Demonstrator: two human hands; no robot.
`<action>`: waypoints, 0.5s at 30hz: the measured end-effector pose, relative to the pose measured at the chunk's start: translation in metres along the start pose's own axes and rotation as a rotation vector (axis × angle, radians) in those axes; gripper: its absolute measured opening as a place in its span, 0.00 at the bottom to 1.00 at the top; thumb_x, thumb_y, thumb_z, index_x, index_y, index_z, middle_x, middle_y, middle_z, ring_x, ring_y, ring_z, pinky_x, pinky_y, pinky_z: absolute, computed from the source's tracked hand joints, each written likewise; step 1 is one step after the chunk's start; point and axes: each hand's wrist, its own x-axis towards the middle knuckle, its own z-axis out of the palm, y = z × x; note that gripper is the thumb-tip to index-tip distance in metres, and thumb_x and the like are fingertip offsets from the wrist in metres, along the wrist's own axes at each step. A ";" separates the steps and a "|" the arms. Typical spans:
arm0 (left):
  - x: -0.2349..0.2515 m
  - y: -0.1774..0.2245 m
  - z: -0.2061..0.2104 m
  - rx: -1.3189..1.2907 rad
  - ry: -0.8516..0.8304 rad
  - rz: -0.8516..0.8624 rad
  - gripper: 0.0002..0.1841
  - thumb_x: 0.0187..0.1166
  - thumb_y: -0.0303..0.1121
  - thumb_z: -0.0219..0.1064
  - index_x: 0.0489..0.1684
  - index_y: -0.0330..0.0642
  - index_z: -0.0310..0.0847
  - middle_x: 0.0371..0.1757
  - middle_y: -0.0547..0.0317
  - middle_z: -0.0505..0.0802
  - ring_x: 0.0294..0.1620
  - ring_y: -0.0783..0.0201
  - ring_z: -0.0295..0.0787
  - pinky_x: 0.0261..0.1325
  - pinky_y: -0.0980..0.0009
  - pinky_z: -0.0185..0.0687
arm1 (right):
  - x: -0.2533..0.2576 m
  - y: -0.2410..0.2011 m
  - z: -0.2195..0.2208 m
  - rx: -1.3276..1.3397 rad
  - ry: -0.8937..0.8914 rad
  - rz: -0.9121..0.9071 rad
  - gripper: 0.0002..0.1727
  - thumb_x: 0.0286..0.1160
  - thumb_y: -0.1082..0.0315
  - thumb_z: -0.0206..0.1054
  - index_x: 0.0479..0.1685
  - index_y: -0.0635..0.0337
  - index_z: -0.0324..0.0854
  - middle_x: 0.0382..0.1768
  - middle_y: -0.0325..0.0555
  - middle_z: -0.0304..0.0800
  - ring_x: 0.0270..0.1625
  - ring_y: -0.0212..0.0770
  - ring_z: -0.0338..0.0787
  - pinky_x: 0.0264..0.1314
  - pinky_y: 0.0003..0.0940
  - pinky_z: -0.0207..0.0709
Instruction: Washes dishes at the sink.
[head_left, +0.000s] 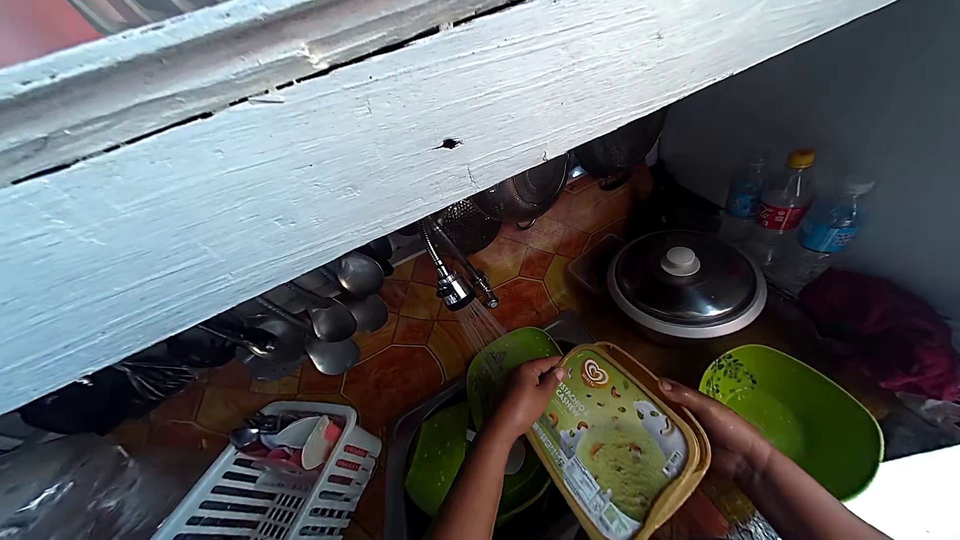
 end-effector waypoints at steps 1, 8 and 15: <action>0.005 0.002 0.002 -0.005 -0.043 -0.003 0.20 0.91 0.37 0.58 0.76 0.38 0.79 0.70 0.49 0.89 0.70 0.63 0.85 0.78 0.62 0.75 | 0.001 0.002 0.000 0.028 -0.004 0.023 0.18 0.83 0.58 0.58 0.63 0.59 0.78 0.45 0.50 0.95 0.47 0.41 0.96 0.52 0.39 0.91; 0.027 0.018 0.015 0.141 -0.068 -0.043 0.20 0.92 0.38 0.56 0.75 0.39 0.80 0.67 0.49 0.90 0.69 0.60 0.86 0.78 0.60 0.74 | 0.003 0.008 0.002 0.124 -0.085 0.071 0.33 0.93 0.41 0.36 0.66 0.56 0.79 0.52 0.50 0.95 0.55 0.43 0.95 0.59 0.43 0.91; 0.037 0.028 0.017 0.225 -0.104 -0.008 0.18 0.90 0.40 0.59 0.67 0.42 0.86 0.58 0.50 0.94 0.60 0.59 0.90 0.71 0.57 0.79 | -0.004 -0.001 -0.003 0.085 -0.152 0.132 0.36 0.52 0.57 0.80 0.67 0.50 0.73 0.45 0.47 0.94 0.47 0.40 0.96 0.51 0.39 0.92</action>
